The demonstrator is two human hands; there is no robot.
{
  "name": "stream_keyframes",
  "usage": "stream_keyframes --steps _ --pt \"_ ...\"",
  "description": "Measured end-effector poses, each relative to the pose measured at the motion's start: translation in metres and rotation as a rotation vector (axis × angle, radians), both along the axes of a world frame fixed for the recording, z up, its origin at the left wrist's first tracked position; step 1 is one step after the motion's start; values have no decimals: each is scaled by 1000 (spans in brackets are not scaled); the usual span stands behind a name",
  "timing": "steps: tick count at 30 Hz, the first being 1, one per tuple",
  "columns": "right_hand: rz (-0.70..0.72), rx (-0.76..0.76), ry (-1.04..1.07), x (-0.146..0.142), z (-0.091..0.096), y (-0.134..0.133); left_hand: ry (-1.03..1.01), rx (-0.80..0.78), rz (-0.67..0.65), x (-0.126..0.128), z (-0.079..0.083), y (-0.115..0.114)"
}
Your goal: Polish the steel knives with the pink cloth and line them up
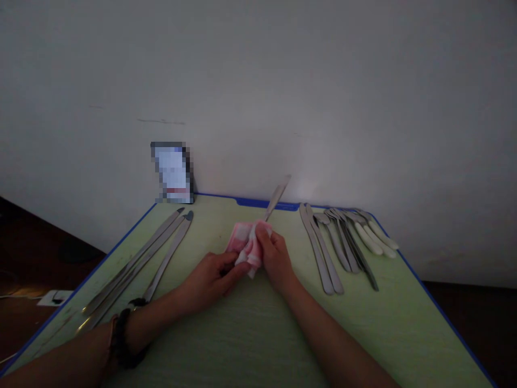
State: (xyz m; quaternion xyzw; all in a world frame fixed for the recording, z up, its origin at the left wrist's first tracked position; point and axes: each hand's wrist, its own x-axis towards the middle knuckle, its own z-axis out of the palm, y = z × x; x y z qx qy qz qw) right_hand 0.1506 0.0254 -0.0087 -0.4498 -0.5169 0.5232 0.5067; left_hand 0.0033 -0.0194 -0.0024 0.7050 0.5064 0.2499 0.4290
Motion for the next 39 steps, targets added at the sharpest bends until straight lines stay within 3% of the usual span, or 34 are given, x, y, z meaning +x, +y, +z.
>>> stream_keyframes --steps 9,22,35,39 --pt "98 -25 -44 2 1 -1 58 22 -19 -1 -1 0" --pt "-41 -74 77 0 1 1 57 12 -62 -2 1 0" --pt "-3 -60 -4 1 2 0 68 10 -98 0 4 -1" --pt "-43 -111 121 0 -1 3 132 116 -147 -1 0 0"
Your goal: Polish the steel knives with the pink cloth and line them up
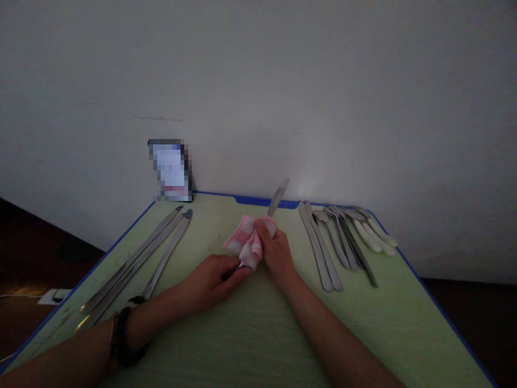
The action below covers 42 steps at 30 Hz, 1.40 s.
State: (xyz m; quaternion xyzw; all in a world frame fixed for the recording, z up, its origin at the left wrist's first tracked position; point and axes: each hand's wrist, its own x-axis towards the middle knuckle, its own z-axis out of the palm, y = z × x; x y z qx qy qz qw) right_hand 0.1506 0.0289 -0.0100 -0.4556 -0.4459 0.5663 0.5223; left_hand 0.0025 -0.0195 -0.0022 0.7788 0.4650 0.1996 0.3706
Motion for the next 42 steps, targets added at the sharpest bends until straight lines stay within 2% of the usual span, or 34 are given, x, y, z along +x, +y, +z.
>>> stream_keyframes --steps 3,5,10,15,18,21,24,29,33,42 --pt "-22 -56 120 0 -5 4 61 135 -97 -3 -5 -1" --pt "-13 -62 139 0 -8 5 79 170 -123 -4 -7 -2" --pt "25 1 3 2 -5 3 45 65 -65 -3 -4 -3" --pt "36 13 -59 3 -1 1 -10 -45 -67 -1 4 -3" --pt "27 -9 16 2 -4 2 -25 -65 -56 -1 2 -1" --pt "4 -46 146 1 -9 4 13 0 -67 -3 -3 -1" --pt "-11 -64 185 1 -11 6 54 57 -88 -4 -4 -2" --pt "17 -47 142 3 -13 7 -56 -82 -23 -2 2 -4" --pt "40 -32 93 3 -12 7 -102 -100 54 -1 2 -2" --pt "-42 -113 284 1 -7 7 -79 -148 -9 -2 -3 -3"
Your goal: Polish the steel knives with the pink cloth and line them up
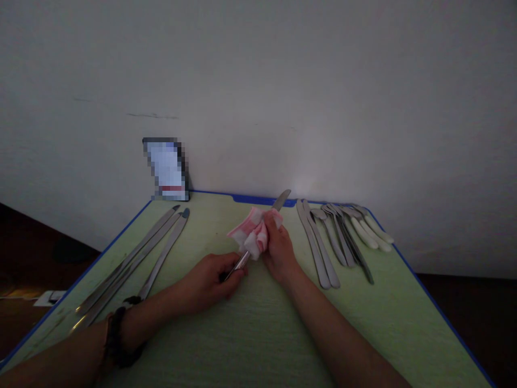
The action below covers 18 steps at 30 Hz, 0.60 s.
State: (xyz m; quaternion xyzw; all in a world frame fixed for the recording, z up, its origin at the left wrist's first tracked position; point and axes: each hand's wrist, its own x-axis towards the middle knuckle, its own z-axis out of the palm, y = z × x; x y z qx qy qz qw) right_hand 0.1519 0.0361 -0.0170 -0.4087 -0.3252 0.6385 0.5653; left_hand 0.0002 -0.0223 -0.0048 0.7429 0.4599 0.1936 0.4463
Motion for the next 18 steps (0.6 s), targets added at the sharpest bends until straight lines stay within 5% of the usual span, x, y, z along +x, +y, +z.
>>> stream_keyframes --steps 18 --pt "75 70 -72 2 -6 2 17 -4 10 2 3 0"
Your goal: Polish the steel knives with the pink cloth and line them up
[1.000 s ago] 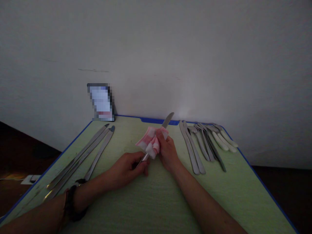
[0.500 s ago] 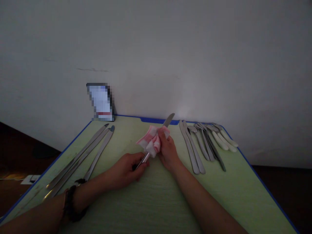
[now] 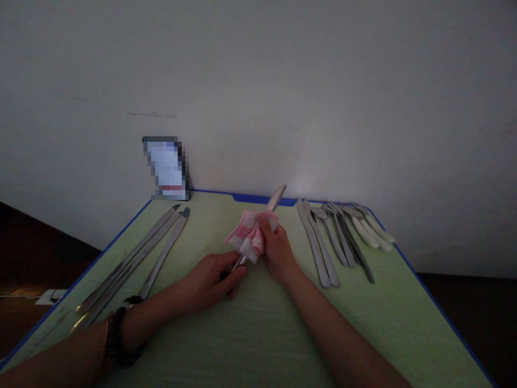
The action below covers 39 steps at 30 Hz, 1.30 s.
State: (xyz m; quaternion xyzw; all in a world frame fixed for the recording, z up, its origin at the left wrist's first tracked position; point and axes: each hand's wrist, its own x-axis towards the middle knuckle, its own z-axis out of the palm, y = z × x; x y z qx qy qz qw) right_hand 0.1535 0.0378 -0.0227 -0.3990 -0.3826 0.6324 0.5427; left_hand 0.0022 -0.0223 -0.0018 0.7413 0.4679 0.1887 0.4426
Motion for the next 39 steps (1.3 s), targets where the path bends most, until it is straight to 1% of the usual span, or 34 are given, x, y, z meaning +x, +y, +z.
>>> stream_keyframes --steps 4,9,11,21,27,39 --pt "7 -21 31 0 1 -1 -4 0 -4 0 1 0" --pt "-59 -83 146 -2 6 0 -6 13 -15 -1 -1 0" --pt "-59 -89 169 -2 6 0 -9 24 -16 -1 -2 0" --pt "-22 -34 125 -2 2 1 -18 10 -24 0 1 0" --pt "-25 -29 95 -2 -1 2 4 24 -26 0 1 0" --pt "-17 -45 103 -2 2 1 -12 11 -33 0 0 0"
